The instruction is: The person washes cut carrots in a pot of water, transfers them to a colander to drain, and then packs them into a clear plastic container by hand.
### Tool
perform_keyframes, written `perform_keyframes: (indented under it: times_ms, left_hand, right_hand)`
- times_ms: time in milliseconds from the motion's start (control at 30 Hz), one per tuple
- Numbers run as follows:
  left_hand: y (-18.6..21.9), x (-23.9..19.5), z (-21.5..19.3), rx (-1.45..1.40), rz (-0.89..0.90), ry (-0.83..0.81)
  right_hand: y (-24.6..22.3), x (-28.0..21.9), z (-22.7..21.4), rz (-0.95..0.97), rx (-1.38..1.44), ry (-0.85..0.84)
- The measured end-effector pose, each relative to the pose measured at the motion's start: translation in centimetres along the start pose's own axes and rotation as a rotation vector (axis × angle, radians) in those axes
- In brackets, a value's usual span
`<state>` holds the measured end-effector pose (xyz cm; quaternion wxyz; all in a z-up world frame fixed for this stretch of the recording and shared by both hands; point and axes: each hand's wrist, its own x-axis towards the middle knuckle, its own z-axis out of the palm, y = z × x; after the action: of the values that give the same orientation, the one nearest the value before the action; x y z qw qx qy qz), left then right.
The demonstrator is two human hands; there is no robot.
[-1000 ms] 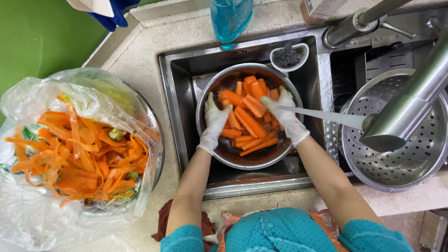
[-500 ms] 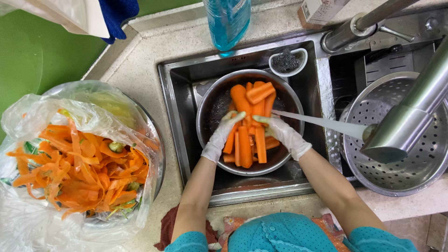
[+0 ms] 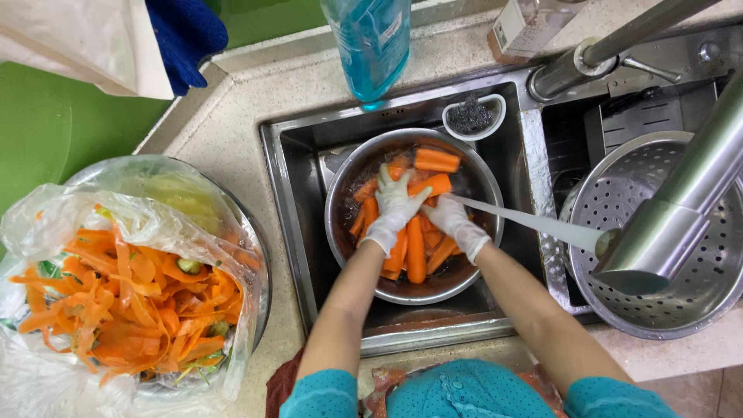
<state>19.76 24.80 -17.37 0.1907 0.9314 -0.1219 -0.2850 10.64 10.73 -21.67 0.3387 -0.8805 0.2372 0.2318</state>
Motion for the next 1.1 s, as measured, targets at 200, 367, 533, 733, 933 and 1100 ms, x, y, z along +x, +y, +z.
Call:
perform_keyframes:
  times_ms: [200,367,533,733,933,1100]
  left_hand:
    - [-4.1,0.7,2.2,-0.036,0.048,0.027]
    - [-1.2,-0.9,4.3,-0.006,0.316,-0.092]
    - [-1.4,1.1,3.8,0.082,0.147,0.019]
    - [-0.3,-0.6,4.0,0.142,0.333,-0.106]
    - [-0.7,-0.3,4.4,-0.008,-0.068,-0.005]
    - [-1.5,0.2,8.7,-1.007,-0.179,-0.147]
  right_hand:
    - [1.9,0.4,0.9,0.255,0.431,0.019]
    - [3.4,-0.2,2.4,0.531,0.669,-0.063]
    - [6.7,-0.1,3.5,0.406,0.912,0.109]
    - [5.7,0.2,4.1,0.0,0.55,0.464]
    - [2.6,-1.7,-0.8,0.255,0.986,0.118]
    - [-1.1,-2.0,-2.3,0.19,1.349,-0.041]
